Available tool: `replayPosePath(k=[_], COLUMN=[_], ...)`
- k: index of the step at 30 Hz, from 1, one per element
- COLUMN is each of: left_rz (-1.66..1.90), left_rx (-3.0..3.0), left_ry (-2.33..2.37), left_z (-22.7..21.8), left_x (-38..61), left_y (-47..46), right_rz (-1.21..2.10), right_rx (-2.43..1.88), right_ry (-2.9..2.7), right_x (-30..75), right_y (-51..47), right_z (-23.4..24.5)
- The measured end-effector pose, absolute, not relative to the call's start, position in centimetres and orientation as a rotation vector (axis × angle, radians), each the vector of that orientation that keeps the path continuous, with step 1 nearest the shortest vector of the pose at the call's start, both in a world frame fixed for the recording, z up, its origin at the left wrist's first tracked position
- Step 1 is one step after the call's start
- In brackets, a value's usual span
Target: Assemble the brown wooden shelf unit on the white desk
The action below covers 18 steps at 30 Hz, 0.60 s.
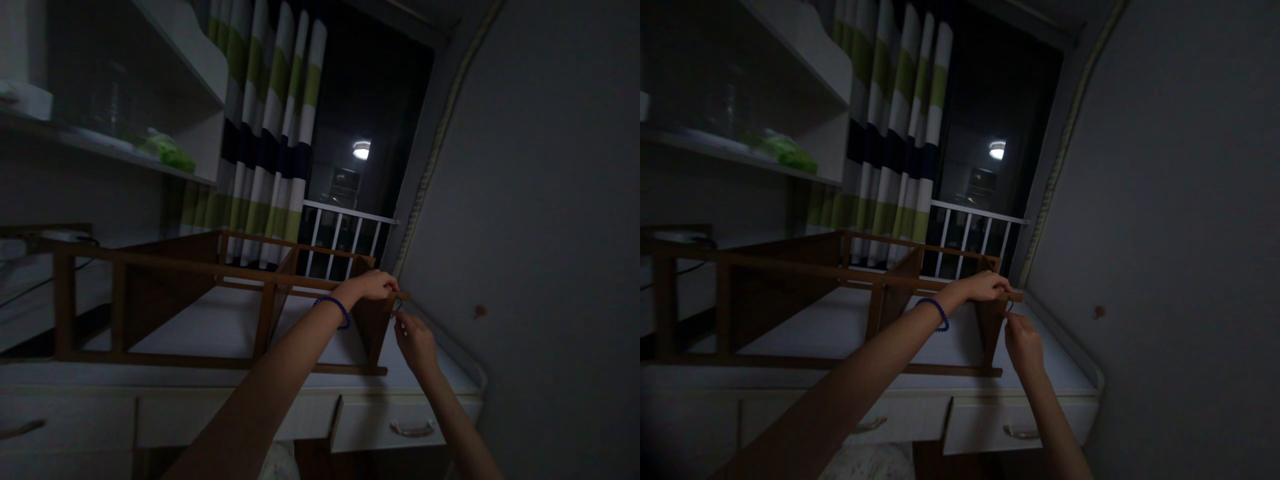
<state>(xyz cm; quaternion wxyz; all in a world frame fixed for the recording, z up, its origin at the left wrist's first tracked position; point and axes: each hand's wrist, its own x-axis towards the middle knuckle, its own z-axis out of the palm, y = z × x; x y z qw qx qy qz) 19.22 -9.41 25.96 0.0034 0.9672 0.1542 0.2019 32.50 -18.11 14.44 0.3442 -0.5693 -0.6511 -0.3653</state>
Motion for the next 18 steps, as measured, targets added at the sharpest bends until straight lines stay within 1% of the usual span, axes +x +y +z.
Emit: replayPosePath(k=[8, 13, 18], left_rz=[0.619, 0.611, 0.628], left_rx=[3.012, 2.996, 2.983], left_ry=[0.475, 0.475, 0.473], left_z=[25.9, 26.0, 26.0], left_x=[19.3, 19.2, 19.2], left_y=[-9.3, -9.4, -9.6], right_rz=[-1.04, -1.047, -1.034], right_rx=[-1.533, -1.537, -1.536], right_ry=[-1.658, -1.626, -1.577], right_x=[31.4, 31.0, 31.3], right_y=[-18.0, -18.1, -18.5], right_z=[15.7, 16.6, 16.5])
